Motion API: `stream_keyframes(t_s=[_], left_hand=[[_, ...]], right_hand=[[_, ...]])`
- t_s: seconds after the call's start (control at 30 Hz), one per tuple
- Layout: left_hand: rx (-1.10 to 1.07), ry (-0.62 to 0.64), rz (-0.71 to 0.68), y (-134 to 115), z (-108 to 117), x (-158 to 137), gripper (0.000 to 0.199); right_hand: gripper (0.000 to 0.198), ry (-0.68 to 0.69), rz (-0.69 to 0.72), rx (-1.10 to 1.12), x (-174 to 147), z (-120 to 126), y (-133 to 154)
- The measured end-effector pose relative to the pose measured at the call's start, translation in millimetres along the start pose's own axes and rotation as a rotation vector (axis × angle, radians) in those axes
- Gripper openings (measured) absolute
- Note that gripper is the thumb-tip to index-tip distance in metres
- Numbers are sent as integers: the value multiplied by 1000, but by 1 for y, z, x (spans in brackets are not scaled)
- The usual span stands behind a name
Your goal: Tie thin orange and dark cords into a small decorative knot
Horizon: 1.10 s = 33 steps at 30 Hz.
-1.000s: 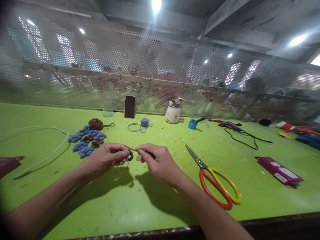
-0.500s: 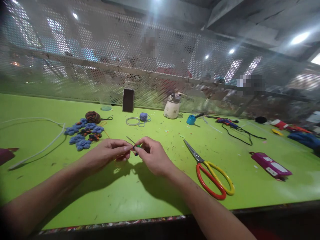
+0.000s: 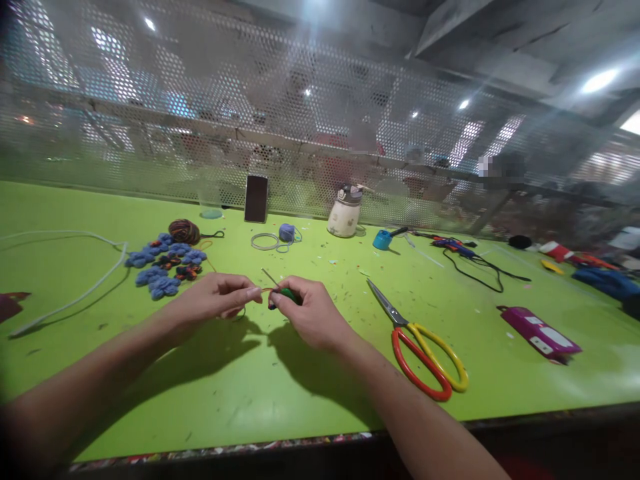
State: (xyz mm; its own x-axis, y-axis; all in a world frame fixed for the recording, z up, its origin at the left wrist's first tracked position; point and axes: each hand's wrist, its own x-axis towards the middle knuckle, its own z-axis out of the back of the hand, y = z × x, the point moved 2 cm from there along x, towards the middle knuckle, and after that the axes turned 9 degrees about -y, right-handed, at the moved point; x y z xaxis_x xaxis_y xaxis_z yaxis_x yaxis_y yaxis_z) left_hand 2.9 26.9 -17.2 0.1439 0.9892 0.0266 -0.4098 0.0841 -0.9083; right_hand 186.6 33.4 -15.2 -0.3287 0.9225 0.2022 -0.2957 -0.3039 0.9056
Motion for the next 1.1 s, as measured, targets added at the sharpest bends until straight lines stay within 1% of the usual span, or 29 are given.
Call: stream_keyframes(t_s=[0.07, 0.17, 0.27, 0.37, 0.43, 0.5, 0.57, 0.63, 0.7, 0.83, 0.93, 1.0, 1.03, 1.07, 1.1], left_hand=[[47, -29, 12, 1, 7, 2, 42], [46, -88, 10, 4, 15, 6, 38], [-19, -107, 18, 4, 17, 6, 39], [-118, -132, -14, 0, 17, 4, 45], [-102, -166, -26, -2, 19, 3, 47], [-10, -170, -6, -2, 21, 3, 46], [63, -155, 12, 0, 24, 4, 45], [61, -125, 0, 0, 26, 4, 46], [-33, -73, -34, -1, 25, 1, 46], [-352, 78, -107, -6, 14, -8, 44], [-497, 141, -137, -8, 6, -14, 39], [-577, 133, -136, -10, 3, -17, 31], [-617, 108, -129, -12, 2, -18, 27], [-650, 75, -121, -15, 1, -19, 26], [-666, 36, -114, -17, 0, -19, 33]], right_hand=[[14, -10, -7, -18, 1, 2, 0], [14, -32, -14, -62, 3, 5, 0], [13, -62, -17, -114, 4, 6, 1], [13, -95, -23, -111, 4, 5, 3], [13, -126, -41, -77, 4, 5, 2], [13, -161, -67, -20, 5, 6, -1], [15, -200, -92, 66, 6, 6, -4], [16, -229, -119, 176, 8, 7, -7], [17, -244, -152, 281, 9, 7, -9], [19, -259, -204, 434, 8, 3, -11], [18, -250, -231, 508, 7, -2, -12], [17, -236, -248, 548, 6, -6, -13], [17, -229, -257, 567, 6, -8, -14], [17, -223, -265, 587, 5, -9, -14], [18, -218, -271, 603, 4, -11, -15]])
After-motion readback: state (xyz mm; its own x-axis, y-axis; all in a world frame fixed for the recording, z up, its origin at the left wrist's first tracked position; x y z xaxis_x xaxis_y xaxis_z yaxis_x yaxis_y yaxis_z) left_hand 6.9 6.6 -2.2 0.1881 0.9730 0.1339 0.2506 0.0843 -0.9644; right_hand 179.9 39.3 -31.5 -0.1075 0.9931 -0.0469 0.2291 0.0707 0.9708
